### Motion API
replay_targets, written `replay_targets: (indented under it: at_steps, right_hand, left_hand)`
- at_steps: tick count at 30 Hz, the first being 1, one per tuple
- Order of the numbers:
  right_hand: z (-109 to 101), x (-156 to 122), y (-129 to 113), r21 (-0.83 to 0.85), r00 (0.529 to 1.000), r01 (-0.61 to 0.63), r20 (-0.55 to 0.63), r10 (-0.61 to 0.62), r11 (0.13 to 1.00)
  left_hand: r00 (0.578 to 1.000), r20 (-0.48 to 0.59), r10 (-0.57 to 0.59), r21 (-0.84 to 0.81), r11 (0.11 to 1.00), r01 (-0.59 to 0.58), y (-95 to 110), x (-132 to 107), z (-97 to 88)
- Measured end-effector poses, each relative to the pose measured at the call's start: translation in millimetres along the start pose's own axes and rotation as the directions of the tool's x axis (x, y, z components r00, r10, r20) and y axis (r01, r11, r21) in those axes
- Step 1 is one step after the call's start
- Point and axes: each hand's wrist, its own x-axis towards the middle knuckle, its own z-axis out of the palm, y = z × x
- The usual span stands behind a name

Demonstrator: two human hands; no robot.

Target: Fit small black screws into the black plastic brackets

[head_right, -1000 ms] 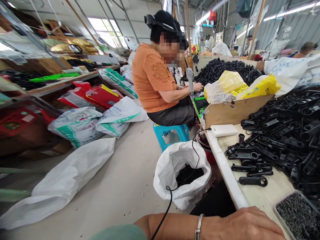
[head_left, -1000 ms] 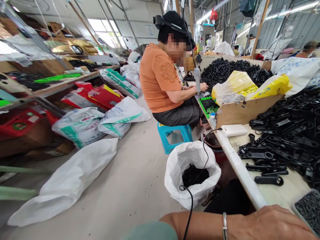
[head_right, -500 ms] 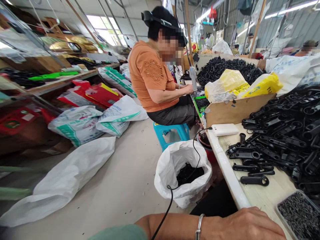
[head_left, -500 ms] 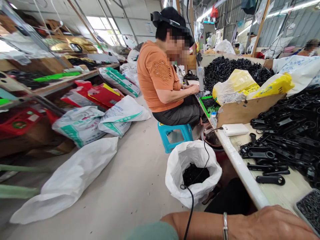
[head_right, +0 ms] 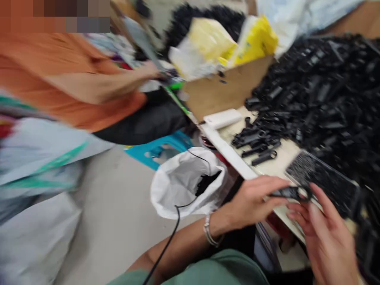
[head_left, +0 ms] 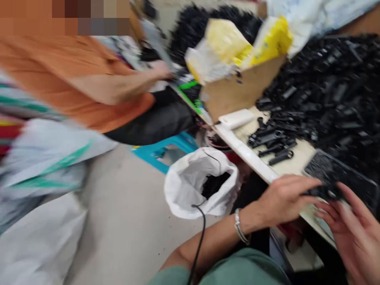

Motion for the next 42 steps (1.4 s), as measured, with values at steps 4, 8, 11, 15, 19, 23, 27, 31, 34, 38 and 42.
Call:
replay_targets:
  at_steps: [4, 8, 11, 15, 19, 23, 27, 31, 34, 38, 42]
  right_hand:
    - [12.8, 0.6, -7.9, 0.103, 0.996, -0.068, -0.056, 0.075, 0.992]
    - [15.3, 5.7, -8.6, 0.112, 0.997, -0.054, -0.045, 0.059, 0.992]
    - [13.7, 4.9, -6.6, 0.097, 0.998, -0.046, -0.041, 0.050, 0.994]
    - [15.2, 6.2, -5.3, 0.078, 0.998, -0.037, -0.040, 0.040, 0.996]
    - [18.3, 9.0, -5.9, 0.098, 0.998, -0.041, -0.046, 0.046, 0.994]
    - [19.2, 10.2, -5.6, 0.127, 0.998, -0.050, -0.039, 0.055, 0.991]
    - [18.8, 10.3, -3.7, 0.115, 0.997, -0.055, -0.055, 0.062, 0.992]
    - [18.4, 10.8, -2.6, 0.142, 0.995, -0.078, -0.059, 0.087, 0.987]
    - [17.2, 11.6, -2.8, 0.165, 0.994, -0.082, -0.064, 0.094, 0.983]
    - [13.4, 12.8, -3.7, 0.186, 0.993, -0.100, -0.042, 0.110, 0.977]
    - [8.6, 13.2, -5.1, 0.201, 0.985, -0.164, -0.020, 0.171, 0.966]
  left_hand:
    - [0.988, -0.149, 0.032, 0.048, 0.999, -0.025, -5.3, 1.1, -5.8]
    - [0.986, -0.123, 0.112, 0.130, 0.987, -0.096, -7.2, 2.0, -6.4]
    - [0.987, -0.117, 0.113, 0.155, 0.983, -0.095, -8.6, 1.1, -4.6]
    - [0.988, -0.115, 0.099, 0.165, 0.983, -0.079, -12.7, 0.1, -1.9]
    - [0.989, -0.113, 0.096, 0.178, 0.981, -0.075, -13.8, -0.3, -1.0]
    - [0.990, -0.093, 0.103, 0.223, 0.971, -0.080, -12.3, -1.0, -0.8]
    - [0.989, -0.080, 0.127, 0.266, 0.959, -0.102, -9.3, -1.3, -0.5]
    - [0.987, -0.067, 0.145, 0.266, 0.956, -0.123, -6.8, -0.4, -0.8]
    - [0.988, -0.063, 0.144, 0.246, 0.961, -0.124, -6.7, -0.1, -0.7]
    - [0.991, -0.057, 0.123, 0.202, 0.973, -0.109, -7.1, -0.4, -0.4]
    - [0.993, -0.031, 0.110, 0.161, 0.982, -0.104, -6.8, -0.2, -1.3]
